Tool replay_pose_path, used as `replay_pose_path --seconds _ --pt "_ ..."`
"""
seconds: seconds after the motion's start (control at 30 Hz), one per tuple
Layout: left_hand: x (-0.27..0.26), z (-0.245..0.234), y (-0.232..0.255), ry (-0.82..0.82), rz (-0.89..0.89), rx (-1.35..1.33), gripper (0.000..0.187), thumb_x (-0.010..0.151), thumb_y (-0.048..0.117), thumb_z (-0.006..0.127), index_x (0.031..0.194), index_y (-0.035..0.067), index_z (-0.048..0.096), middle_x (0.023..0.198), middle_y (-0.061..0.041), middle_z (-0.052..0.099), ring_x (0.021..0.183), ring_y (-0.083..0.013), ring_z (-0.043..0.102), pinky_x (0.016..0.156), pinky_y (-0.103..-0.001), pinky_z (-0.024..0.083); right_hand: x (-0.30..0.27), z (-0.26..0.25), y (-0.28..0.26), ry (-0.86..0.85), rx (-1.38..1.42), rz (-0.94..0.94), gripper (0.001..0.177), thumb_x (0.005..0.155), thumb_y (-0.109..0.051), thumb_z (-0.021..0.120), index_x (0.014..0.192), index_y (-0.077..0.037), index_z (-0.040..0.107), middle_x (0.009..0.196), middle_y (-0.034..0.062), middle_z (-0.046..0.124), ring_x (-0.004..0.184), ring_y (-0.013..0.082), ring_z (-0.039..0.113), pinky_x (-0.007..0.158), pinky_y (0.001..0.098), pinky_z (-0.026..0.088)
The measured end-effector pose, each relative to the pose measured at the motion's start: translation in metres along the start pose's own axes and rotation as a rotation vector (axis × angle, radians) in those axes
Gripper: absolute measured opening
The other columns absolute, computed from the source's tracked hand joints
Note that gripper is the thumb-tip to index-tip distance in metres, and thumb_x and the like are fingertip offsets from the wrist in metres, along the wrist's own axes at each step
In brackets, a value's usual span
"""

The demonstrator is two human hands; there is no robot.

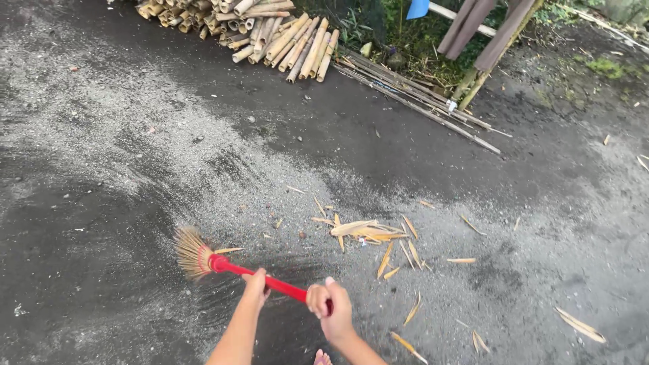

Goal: Sweeping dry leaves and debris from an outdoor paved surface using a broom.

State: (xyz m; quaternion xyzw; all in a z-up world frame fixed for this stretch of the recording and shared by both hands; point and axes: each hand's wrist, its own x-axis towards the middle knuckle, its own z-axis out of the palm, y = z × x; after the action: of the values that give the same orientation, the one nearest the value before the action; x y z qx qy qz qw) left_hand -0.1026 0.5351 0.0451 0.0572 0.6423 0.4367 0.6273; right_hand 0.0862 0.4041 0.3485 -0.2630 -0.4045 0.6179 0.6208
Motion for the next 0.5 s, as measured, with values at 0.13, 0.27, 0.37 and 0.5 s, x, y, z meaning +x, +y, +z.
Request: replay_pose_path --seconds 0.13,0.27,0.37,0.5 --pt "0.016 0.085 -0.025 -0.008 -0.083 -0.021 0.038 0.089 0.013 0.061 0.121 0.008 0.041 0.088 -0.012 0.061 0.071 -0.0256 0.063 0.055 -0.043 0.049 0.019 -0.043 -0.018 0.090 -0.029 0.025 0.059 0.106 -0.027 0.031 0.050 -0.011 0.035 0.046 0.0072 0.038 0.051 0.0234 0.040 0.057 0.0387 0.038" --pt "-0.012 0.231 -0.089 -0.352 -0.295 0.016 0.027 0.091 0.017 0.059 0.112 0.014 0.041 0.080 -0.008 0.055 0.069 -0.0217 0.055 0.055 -0.038 0.047 0.014 -0.086 -0.102 0.345 -0.132 -0.055 0.055 0.106 -0.022 0.034 0.052 -0.011 0.034 0.050 0.0048 0.036 0.051 0.0211 0.037 0.056 0.0373 0.035" --pt "-0.050 0.304 -0.122 -0.585 -0.391 0.194 0.020 0.091 0.028 0.058 0.103 0.014 0.051 0.070 -0.004 0.056 0.059 -0.0168 0.054 0.046 -0.030 0.038 0.003 -0.082 -0.148 0.426 -0.264 -0.118 0.063 0.110 -0.029 0.030 0.051 -0.011 0.033 0.046 0.0055 0.036 0.050 0.0209 0.038 0.059 0.0387 0.037" --pt "-0.114 0.348 -0.134 -0.872 -0.558 -0.028 0.011 0.099 0.023 0.060 0.091 0.017 0.056 0.074 0.004 0.061 0.065 -0.0107 0.059 0.053 -0.028 0.049 -0.010 -0.057 -0.179 0.483 -0.459 0.003 0.063 0.108 -0.029 0.029 0.050 -0.007 0.035 0.049 0.0076 0.035 0.051 0.0213 0.035 0.056 0.0393 0.031"
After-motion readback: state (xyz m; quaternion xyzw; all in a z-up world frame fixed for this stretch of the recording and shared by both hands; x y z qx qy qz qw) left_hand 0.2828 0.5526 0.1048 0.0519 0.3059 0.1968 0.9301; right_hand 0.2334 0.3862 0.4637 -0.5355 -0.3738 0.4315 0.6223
